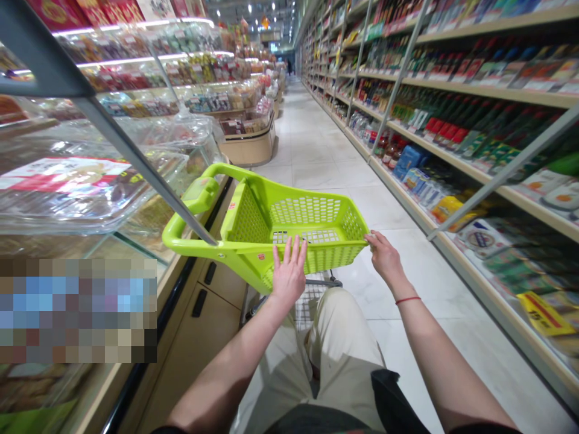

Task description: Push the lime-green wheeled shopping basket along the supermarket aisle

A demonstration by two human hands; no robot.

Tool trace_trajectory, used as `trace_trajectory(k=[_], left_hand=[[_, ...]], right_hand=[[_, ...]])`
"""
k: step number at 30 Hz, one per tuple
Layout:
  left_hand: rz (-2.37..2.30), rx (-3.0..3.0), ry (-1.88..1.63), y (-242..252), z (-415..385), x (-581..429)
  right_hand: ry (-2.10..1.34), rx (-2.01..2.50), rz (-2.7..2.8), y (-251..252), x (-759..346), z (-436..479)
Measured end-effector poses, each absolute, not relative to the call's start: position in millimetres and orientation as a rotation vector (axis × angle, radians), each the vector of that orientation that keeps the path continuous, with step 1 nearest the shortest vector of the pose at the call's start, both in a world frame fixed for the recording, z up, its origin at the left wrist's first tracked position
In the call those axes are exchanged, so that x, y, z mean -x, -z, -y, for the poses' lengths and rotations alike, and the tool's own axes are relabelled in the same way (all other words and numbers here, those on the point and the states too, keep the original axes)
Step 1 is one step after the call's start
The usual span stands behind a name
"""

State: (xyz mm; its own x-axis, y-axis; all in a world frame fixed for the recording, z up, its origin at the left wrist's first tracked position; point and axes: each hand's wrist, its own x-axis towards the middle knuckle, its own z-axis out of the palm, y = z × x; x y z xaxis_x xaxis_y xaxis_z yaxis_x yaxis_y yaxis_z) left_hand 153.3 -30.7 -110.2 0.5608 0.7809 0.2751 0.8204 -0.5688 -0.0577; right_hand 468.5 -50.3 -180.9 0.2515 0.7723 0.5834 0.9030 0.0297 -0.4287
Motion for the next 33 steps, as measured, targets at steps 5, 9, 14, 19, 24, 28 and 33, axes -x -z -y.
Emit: trace_trajectory(k=[5, 9, 14, 19, 24, 28, 33], left_hand=[[1.319, 2.656, 0.270, 111.3, 25.6, -147.4], [1.307, 2.682, 0.261, 108.6, 20.3, -146.9], [1.247, 2.694, 0.267, 107.4, 14.2, -148.1], [1.198, 2.715, 0.267, 108.0, 4.5, -157.9], [1.126, 2.767, 0.245, 104.0, -7.9, -168.3], [1.049, 2.775, 0.249, 98.1, -20.1, -169.6], [1.057, 2.749, 0.282, 91.2, -33.6, -166.3]], right_hand=[[0.229, 1.757, 1.548, 177.7, -465.5, 53.0], [0.259, 1.759, 1.567, 172.8, -462.5, 56.5], [0.268, 1.764, 1.567, 171.6, -466.7, 59.8], [0.273, 1.773, 1.578, 174.7, -480.4, 61.1], [0.307, 1.799, 1.547, 175.4, -488.6, 68.5], [0.340, 1.784, 1.572, 175.5, -487.7, 77.9], [0.334, 1.721, 1.654, 173.3, -473.0, 89.3]])
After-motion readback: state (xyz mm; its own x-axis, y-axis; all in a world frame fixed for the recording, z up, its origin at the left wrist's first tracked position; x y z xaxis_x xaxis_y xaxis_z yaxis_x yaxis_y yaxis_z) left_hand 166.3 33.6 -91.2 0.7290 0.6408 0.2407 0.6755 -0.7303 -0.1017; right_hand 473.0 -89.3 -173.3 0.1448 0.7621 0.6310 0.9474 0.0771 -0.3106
